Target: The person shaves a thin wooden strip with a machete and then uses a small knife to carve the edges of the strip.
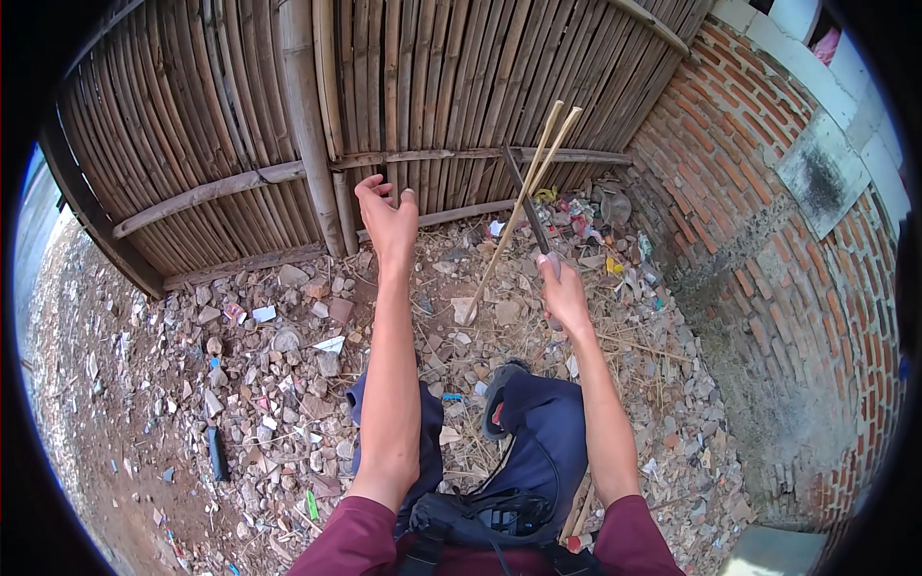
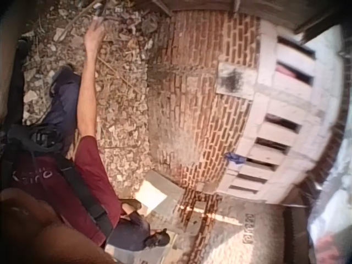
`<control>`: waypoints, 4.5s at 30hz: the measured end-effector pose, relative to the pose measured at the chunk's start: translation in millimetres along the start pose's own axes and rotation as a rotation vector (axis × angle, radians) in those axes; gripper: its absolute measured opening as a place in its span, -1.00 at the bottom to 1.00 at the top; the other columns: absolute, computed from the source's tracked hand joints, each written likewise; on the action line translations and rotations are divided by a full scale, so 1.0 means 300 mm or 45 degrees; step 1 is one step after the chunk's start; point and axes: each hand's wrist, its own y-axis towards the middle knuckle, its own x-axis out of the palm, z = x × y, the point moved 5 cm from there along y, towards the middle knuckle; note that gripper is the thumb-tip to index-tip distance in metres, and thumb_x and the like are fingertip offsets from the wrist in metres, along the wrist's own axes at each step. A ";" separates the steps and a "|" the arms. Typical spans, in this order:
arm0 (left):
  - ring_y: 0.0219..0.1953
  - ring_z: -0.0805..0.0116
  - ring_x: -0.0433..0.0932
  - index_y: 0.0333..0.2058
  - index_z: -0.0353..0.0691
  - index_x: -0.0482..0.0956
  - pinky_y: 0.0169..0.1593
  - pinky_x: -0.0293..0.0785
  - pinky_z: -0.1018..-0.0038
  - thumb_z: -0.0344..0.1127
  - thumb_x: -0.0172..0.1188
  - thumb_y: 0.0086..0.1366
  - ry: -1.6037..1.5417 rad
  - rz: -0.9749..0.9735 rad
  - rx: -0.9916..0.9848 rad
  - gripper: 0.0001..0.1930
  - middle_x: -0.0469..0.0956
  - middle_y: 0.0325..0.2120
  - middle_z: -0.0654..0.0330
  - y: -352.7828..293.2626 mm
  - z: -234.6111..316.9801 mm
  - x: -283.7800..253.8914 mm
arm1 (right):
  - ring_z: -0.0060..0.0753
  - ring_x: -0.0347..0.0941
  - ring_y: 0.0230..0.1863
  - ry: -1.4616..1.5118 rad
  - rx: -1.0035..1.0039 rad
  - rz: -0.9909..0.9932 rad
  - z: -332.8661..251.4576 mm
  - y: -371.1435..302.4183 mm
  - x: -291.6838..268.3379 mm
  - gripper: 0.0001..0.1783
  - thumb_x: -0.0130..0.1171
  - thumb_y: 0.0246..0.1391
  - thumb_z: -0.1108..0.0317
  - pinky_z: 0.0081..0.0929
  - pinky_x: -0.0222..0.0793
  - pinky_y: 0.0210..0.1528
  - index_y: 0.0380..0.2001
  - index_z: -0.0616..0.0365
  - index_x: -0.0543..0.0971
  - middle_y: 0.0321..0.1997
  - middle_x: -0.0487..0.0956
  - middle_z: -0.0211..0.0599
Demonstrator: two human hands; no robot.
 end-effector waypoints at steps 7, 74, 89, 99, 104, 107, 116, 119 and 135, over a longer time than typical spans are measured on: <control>-0.08 0.20 0.51 0.16 -0.37 0.39 0.12 0.49 0.23 -0.45 0.35 0.23 -0.009 0.004 -0.019 -0.47 0.55 -0.04 -0.02 0.007 0.002 -0.028 | -0.58 0.33 -0.74 0.204 0.008 0.022 -0.187 -0.009 -0.181 -0.45 0.08 0.49 -0.12 -0.42 0.28 -0.66 -0.30 0.21 0.57 -0.65 0.40 -0.50; 0.06 0.03 0.43 0.16 -0.34 0.40 0.23 0.35 0.11 -0.39 0.36 0.22 0.010 0.027 -0.009 -0.45 0.57 -0.02 -0.01 -0.010 0.020 -0.031 | -0.17 0.60 -0.67 -0.077 0.062 0.007 -0.048 -0.002 0.093 -0.31 0.02 0.48 -0.14 -0.14 0.51 -0.52 -0.40 0.38 0.58 -0.66 0.56 -0.13; 0.10 0.00 0.42 0.18 -0.34 0.38 0.26 0.34 0.11 -0.39 0.35 0.23 0.043 0.017 -0.055 -0.44 0.56 0.00 -0.02 -0.008 0.004 -0.069 | -0.25 0.57 -0.68 -0.052 -0.101 0.129 -0.262 -0.016 -0.038 -0.35 -0.04 0.52 -0.09 -0.21 0.53 -0.51 -0.26 0.41 0.58 -0.65 0.53 -0.25; 0.13 -0.06 0.42 0.16 -0.35 0.39 0.28 0.32 0.06 -0.39 0.36 0.20 0.037 0.002 -0.022 -0.44 0.56 -0.02 -0.04 0.002 0.001 -0.027 | -0.14 0.63 -0.61 -0.119 0.108 -0.026 -0.074 0.019 0.075 -0.32 0.08 0.43 -0.13 -0.14 0.54 -0.49 -0.37 0.42 0.60 -0.61 0.59 -0.08; 0.10 -0.05 0.43 0.15 -0.36 0.39 0.27 0.33 0.07 -0.39 0.34 0.20 0.054 0.015 -0.025 -0.44 0.56 -0.03 -0.03 0.002 -0.003 -0.026 | -0.47 0.44 -0.69 -0.009 0.042 -0.011 -0.271 -0.017 -0.166 -0.38 0.07 0.46 -0.14 -0.35 0.40 -0.65 -0.31 0.31 0.60 -0.61 0.49 -0.35; 0.10 -0.04 0.43 0.15 -0.36 0.39 0.28 0.32 0.06 -0.39 0.34 0.20 0.003 0.017 -0.018 -0.45 0.56 -0.03 -0.03 -0.005 -0.005 -0.032 | -0.49 0.40 -0.71 0.026 -0.006 -0.013 -0.349 -0.045 -0.231 -0.40 0.06 0.47 -0.13 -0.38 0.37 -0.66 -0.30 0.29 0.58 -0.61 0.46 -0.39; 0.13 -0.04 0.42 0.17 -0.34 0.38 0.26 0.35 0.06 -0.40 0.34 0.21 0.036 -0.016 -0.047 -0.44 0.55 -0.01 -0.03 -0.020 0.007 -0.025 | -0.28 0.48 -0.73 -0.055 0.064 -0.169 0.031 0.033 0.125 -0.39 0.03 0.47 -0.11 -0.19 0.44 -0.60 -0.36 0.33 0.53 -0.68 0.48 -0.27; 0.07 0.00 0.43 0.18 -0.32 0.39 0.23 0.37 0.09 -0.41 0.35 0.21 0.037 0.006 -0.018 -0.43 0.56 -0.03 -0.02 -0.007 0.012 -0.032 | -0.11 0.60 -0.68 -0.132 0.062 -0.152 0.008 0.029 0.143 -0.31 0.02 0.45 -0.15 -0.07 0.52 -0.51 -0.37 0.41 0.59 -0.69 0.54 -0.11; -0.12 0.19 0.55 0.08 -0.30 0.46 0.09 0.51 0.23 -0.49 0.34 0.26 -0.119 -0.061 0.144 -0.58 0.61 -0.11 0.05 -0.045 0.079 0.022 | -0.24 0.53 -0.71 0.025 0.083 -0.086 0.066 0.021 0.177 -0.32 0.08 0.44 -0.16 -0.18 0.45 -0.57 -0.46 0.32 0.55 -0.69 0.51 -0.22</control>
